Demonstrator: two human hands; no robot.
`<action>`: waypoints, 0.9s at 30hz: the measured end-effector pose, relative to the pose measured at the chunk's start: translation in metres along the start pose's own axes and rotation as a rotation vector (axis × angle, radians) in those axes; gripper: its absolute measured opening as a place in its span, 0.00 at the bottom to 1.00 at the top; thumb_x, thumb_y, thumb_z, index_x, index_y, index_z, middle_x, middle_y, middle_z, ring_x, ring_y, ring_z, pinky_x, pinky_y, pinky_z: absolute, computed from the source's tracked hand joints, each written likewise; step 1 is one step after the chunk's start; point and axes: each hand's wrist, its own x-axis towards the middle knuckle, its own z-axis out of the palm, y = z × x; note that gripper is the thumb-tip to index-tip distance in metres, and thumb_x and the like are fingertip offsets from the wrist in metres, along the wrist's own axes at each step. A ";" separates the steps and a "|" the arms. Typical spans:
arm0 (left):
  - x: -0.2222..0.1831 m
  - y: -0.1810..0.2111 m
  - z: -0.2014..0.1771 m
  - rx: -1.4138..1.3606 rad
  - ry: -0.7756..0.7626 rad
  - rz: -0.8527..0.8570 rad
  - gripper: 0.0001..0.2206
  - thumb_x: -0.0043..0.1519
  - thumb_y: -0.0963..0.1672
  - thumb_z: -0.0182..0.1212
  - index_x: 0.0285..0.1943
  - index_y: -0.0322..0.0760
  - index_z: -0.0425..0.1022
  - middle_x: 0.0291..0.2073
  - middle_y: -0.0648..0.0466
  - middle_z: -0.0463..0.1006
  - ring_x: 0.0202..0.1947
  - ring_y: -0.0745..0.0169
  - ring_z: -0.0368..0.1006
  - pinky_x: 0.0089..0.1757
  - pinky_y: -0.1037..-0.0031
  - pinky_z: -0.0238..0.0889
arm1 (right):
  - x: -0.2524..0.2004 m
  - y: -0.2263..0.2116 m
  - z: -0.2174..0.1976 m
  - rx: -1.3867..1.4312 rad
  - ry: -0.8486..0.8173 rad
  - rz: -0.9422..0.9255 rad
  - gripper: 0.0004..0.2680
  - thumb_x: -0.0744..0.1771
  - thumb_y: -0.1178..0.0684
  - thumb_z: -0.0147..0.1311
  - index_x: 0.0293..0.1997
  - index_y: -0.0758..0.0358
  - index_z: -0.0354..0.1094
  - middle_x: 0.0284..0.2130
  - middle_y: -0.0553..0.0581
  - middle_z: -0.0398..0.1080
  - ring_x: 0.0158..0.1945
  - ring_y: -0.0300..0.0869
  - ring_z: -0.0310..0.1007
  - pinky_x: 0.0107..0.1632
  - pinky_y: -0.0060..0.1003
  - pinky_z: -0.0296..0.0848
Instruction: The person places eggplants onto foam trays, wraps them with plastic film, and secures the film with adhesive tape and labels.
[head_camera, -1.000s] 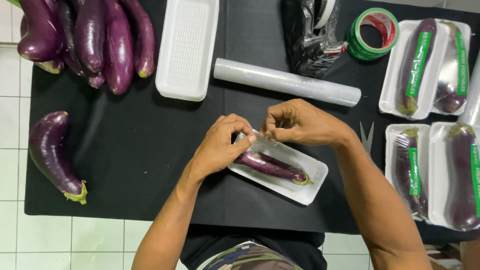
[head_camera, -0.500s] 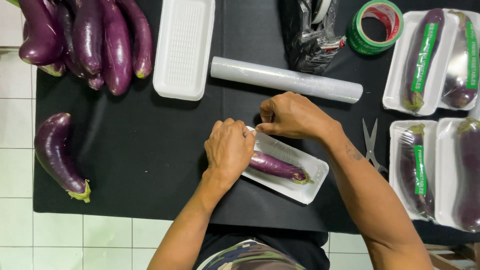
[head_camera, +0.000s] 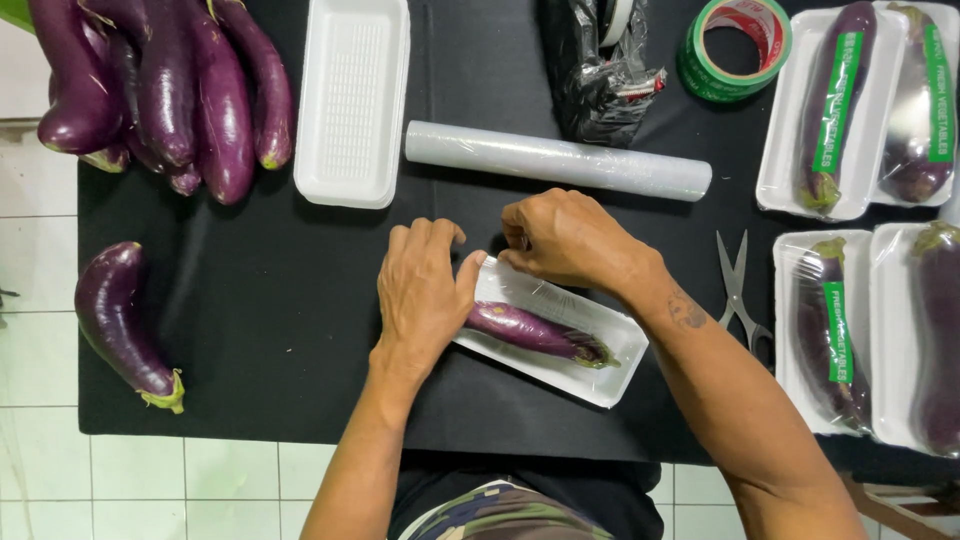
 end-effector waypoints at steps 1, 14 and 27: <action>0.001 -0.004 0.003 0.001 -0.004 0.002 0.11 0.60 0.45 0.67 0.43 0.33 0.74 0.30 0.46 0.72 0.38 0.41 0.73 0.38 0.57 0.69 | -0.001 0.000 0.000 0.004 0.001 0.002 0.03 0.62 0.53 0.62 0.31 0.58 0.75 0.27 0.56 0.78 0.35 0.54 0.82 0.38 0.46 0.78; -0.009 -0.031 0.048 -0.390 -0.039 0.063 0.17 0.74 0.52 0.43 0.40 0.50 0.78 0.31 0.61 0.79 0.43 0.61 0.72 0.48 0.69 0.56 | -0.007 -0.009 -0.014 0.130 -0.020 0.036 0.06 0.66 0.54 0.57 0.30 0.63 0.73 0.26 0.60 0.77 0.33 0.52 0.81 0.36 0.44 0.77; -0.015 -0.024 0.034 -0.603 -0.074 0.078 0.13 0.73 0.48 0.43 0.50 0.44 0.75 0.34 0.47 0.81 0.37 0.42 0.77 0.45 0.64 0.67 | -0.006 -0.010 -0.022 0.314 -0.195 0.119 0.09 0.69 0.52 0.56 0.36 0.70 0.74 0.32 0.65 0.80 0.38 0.52 0.85 0.40 0.43 0.83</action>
